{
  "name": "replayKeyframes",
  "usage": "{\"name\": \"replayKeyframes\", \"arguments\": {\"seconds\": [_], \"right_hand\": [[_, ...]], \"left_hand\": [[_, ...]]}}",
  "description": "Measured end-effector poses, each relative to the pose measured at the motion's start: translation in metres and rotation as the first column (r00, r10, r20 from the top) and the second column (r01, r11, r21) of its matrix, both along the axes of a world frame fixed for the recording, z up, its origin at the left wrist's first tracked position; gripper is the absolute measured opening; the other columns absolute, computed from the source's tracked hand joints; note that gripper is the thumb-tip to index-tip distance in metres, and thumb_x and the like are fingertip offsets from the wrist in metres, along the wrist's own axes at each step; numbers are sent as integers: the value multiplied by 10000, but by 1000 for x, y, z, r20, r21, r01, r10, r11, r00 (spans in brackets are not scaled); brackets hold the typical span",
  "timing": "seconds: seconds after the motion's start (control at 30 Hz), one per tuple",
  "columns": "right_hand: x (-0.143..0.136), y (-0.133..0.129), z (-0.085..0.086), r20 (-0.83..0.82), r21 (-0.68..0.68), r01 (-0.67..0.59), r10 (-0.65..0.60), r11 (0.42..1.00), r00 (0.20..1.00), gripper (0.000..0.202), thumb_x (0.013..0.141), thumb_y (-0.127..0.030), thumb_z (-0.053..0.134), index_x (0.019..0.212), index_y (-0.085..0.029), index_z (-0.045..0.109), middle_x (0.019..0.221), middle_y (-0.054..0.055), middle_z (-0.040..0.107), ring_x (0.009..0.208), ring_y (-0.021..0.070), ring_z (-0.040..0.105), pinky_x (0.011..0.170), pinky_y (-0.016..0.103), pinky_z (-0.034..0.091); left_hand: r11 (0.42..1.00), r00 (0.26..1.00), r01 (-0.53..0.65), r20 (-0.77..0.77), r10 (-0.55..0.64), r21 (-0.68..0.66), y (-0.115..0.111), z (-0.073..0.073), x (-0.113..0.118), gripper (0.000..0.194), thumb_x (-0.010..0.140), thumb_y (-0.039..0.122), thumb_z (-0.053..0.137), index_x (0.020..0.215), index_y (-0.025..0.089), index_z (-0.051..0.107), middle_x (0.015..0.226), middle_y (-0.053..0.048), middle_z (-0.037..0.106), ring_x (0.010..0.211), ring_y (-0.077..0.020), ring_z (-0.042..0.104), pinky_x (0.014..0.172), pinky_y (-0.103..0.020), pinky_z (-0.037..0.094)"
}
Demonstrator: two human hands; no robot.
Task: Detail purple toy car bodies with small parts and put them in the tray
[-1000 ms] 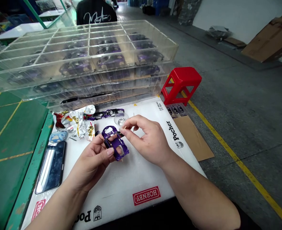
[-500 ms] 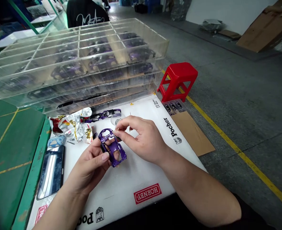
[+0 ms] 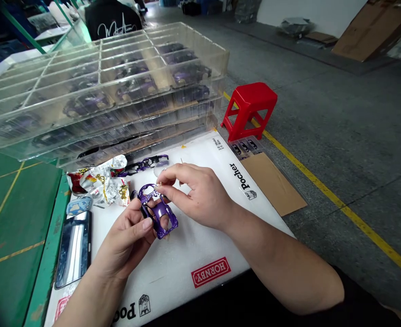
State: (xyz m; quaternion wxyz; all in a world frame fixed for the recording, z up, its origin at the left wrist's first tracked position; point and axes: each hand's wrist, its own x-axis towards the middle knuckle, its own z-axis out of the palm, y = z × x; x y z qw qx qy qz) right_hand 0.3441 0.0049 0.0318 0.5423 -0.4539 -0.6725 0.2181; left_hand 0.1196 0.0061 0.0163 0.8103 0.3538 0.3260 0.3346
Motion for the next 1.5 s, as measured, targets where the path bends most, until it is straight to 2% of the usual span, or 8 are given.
{"name": "replayKeyframes", "arguments": {"seconds": [0.2, 0.33, 0.43, 0.57, 0.73, 1.0, 1.2, 1.5], "right_hand": [[0, 0, -1, 17, 9, -8, 8, 1000, 1000, 73, 1045, -194, 829, 1053, -261, 802, 1019, -10, 852, 922, 187, 807, 901, 323, 652], [0, 0, 0, 18, 28, -18, 18, 999, 1000, 98, 1035, -154, 837, 1058, -241, 799, 1020, -13, 846, 930, 168, 799, 922, 299, 636], [0, 0, 0, 20, 34, -21, 20, 999, 1000, 109, 1024, -139, 842, 1058, -233, 800, 1014, -13, 844, 925, 165, 794, 903, 288, 627], [0, 0, -1, 17, 25, -17, 17, 1000, 1000, 103, 1025, -141, 841, 1059, -230, 802, 1010, -10, 843, 920, 163, 793, 884, 276, 620], [0, 0, -1, 14, -5, -12, 12, 1000, 1000, 89, 1027, -160, 842, 1054, -235, 805, 1003, -6, 840, 909, 168, 791, 826, 276, 622], [0, -1, 2, 10, -43, -18, 18, 999, 1000, 58, 1027, -186, 841, 1041, -231, 808, 998, 6, 840, 911, 180, 787, 809, 282, 625], [-1, -1, 2, -18, -47, -41, 41, 998, 999, 83, 1020, -152, 842, 1038, -223, 802, 985, -3, 835, 900, 162, 778, 845, 275, 612], [-1, -1, 1, -39, -82, -47, 44, 995, 998, 64, 1020, -186, 842, 1031, -237, 805, 977, 3, 827, 895, 177, 763, 850, 303, 607]], "left_hand": [[1000, 999, 22, 26, -21, -6, 0, 0, 1, 367, 905, 266, 960, 1225, 225, 785, 960, -26, 766, 853, -182, 751, 764, -272, 633], [999, 999, 25, 38, -24, -21, -1, 0, 1, 408, 902, 253, 966, 1263, 219, 780, 997, -26, 759, 850, -162, 739, 779, -266, 648], [999, 998, 16, 62, -13, -50, 0, 2, 2, 400, 877, 239, 987, 1217, 212, 778, 1012, -17, 755, 835, -137, 742, 813, -247, 646], [998, 995, 41, 96, -35, -55, 0, 4, 3, 376, 871, 250, 992, 1162, 197, 761, 942, -18, 746, 800, -138, 734, 743, -218, 612], [997, 995, 68, 76, -65, -36, 0, 2, 2, 398, 887, 307, 980, 1163, 213, 708, 858, -38, 763, 752, -177, 709, 680, -261, 612], [996, 992, 76, 108, -72, -38, -1, 1, 2, 415, 859, 305, 1005, 1149, 197, 729, 862, -45, 768, 750, -164, 698, 708, -247, 580], [995, 987, 52, 159, -38, -88, 1, 0, 3, 395, 815, 234, 1035, 1070, 186, 738, 1011, -50, 791, 772, -127, 717, 748, -220, 565], [990, 983, 86, 171, -65, -114, 1, -3, -1, 387, 835, 247, 1026, 1107, 195, 757, 928, -53, 795, 769, -130, 691, 733, -216, 523]]}}
